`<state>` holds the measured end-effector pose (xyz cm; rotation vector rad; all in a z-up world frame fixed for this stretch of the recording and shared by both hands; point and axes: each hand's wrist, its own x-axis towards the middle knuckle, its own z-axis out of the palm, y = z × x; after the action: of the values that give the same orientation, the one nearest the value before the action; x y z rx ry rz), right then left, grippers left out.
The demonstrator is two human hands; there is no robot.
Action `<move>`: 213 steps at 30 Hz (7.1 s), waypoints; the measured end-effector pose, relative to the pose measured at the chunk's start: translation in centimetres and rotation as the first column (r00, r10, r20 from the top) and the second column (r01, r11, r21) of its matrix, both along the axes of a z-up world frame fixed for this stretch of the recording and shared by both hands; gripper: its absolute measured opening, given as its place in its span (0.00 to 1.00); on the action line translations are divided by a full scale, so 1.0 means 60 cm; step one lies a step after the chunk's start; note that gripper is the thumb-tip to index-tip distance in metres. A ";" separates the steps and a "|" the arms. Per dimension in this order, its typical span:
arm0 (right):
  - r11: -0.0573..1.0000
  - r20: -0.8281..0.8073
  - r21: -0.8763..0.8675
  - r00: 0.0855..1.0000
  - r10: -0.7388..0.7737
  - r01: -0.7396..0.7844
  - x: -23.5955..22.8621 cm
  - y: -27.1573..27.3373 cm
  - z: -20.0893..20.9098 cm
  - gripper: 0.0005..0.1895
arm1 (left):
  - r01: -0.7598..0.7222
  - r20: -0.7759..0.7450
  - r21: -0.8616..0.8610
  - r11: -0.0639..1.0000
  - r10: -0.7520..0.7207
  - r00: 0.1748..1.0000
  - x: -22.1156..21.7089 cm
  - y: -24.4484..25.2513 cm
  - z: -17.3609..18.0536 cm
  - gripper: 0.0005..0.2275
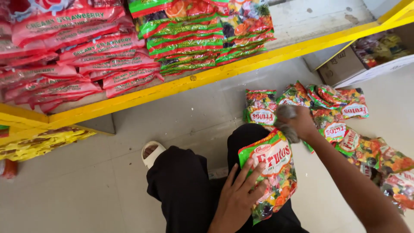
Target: Wiping down bags of candy with a cloth in a grocery store aisle
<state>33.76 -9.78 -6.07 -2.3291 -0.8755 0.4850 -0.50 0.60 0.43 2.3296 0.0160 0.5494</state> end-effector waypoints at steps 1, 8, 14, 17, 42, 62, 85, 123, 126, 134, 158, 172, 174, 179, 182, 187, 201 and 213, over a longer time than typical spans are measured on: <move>0.991 0.013 0.089 0.995 -0.098 0.096 0.011 -0.024 -0.012 0.16 | 0.006 0.007 -0.011 1.000 -0.006 1.000 0.001 0.001 -0.002 0.17; 0.667 -0.268 0.695 0.958 -0.105 0.268 -0.112 -0.070 0.197 0.24 | 0.016 0.031 -0.020 1.000 -0.015 0.999 0.008 -0.005 -0.003 0.13; 0.907 0.464 0.343 0.884 0.062 -0.244 -0.311 -0.011 0.160 0.11 | -0.038 0.023 0.046 0.998 0.037 0.999 0.005 -0.015 -0.016 0.04; 0.874 0.229 0.483 0.971 -0.064 -0.056 -0.270 -0.019 0.128 0.10 | -0.062 0.024 0.035 0.997 0.061 0.998 0.006 -0.017 -0.014 0.10; 0.824 0.141 0.567 0.984 -0.108 0.009 -0.292 -0.061 0.082 0.10 | -0.114 0.062 0.048 0.992 0.111 0.992 0.012 -0.015 -0.021 0.16; 0.788 0.311 0.419 0.886 0.342 -0.451 -0.368 -0.100 0.130 0.17 | -0.220 0.071 0.000 0.976 0.219 0.973 0.003 -0.010 -0.050 0.20; 0.846 0.320 0.443 0.934 0.160 -0.297 -0.299 0.004 0.170 0.28 | -0.276 0.110 -0.001 0.961 0.274 0.955 0.012 -0.015 -0.042 0.04; 0.845 0.275 0.512 0.961 0.010 -0.155 -0.314 -0.006 0.186 0.31 | -0.285 0.033 0.034 0.958 0.283 0.958 -0.070 0.098 0.034 0.11; 0.764 0.065 0.131 0.775 0.629 -0.632 -0.333 0.015 0.201 0.33 | -0.300 0.055 0.000 0.954 0.300 0.952 -0.072 0.105 0.036 0.05; 0.760 0.038 0.113 0.767 0.641 -0.640 -0.359 0.001 0.168 0.36 | -0.294 0.011 -0.083 0.952 0.296 0.955 -0.069 0.106 0.029 0.05; 0.898 0.296 0.198 0.897 0.328 -0.394 -0.305 -0.012 0.115 0.34 | -0.372 0.049 -0.004 0.928 0.372 0.927 -0.075 0.094 0.023 0.15; 0.641 0.693 -0.697 0.072 0.718 0.323 -0.276 -0.026 -0.298 0.29 | -0.374 0.051 -0.042 0.926 0.376 0.925 -0.070 0.097 0.033 0.13; 0.585 0.722 -0.604 0.060 0.690 0.542 -0.471 0.054 -0.100 0.28 | -0.379 0.053 -0.033 0.925 0.381 0.923 -0.072 0.098 0.034 0.13; 0.782 0.393 0.410 0.865 0.313 -0.469 -0.384 0.041 0.211 0.11 | -0.378 0.057 0.013 0.926 0.376 0.925 -0.073 0.096 0.032 0.12; 0.961 0.467 0.270 0.881 -0.070 -0.067 -0.306 -0.031 0.160 0.32 | -0.384 0.061 -0.006 0.923 0.383 0.922 -0.072 0.095 0.031 0.09; 0.851 0.349 0.521 0.895 -0.279 0.063 -0.266 -0.063 0.198 0.21 | -0.383 0.051 -0.028 0.923 0.384 0.922 -0.068 0.099 0.027 0.11; 0.850 0.410 0.094 0.798 0.441 -0.518 -0.336 0.041 0.186 0.16 | -0.356 0.039 -0.008 0.935 0.356 0.934 -0.070 0.098 0.036 0.03; 0.487 -0.213 0.867 0.961 0.176 0.103 -0.245 -0.085 0.181 0.14 | -0.369 0.030 -0.053 0.928 0.371 0.928 -0.068 0.098 0.023 0.17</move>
<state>19.04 -14.87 4.77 -1.2351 -0.7687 0.2545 -4.55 6.45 1.79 2.2798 0.4544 0.7710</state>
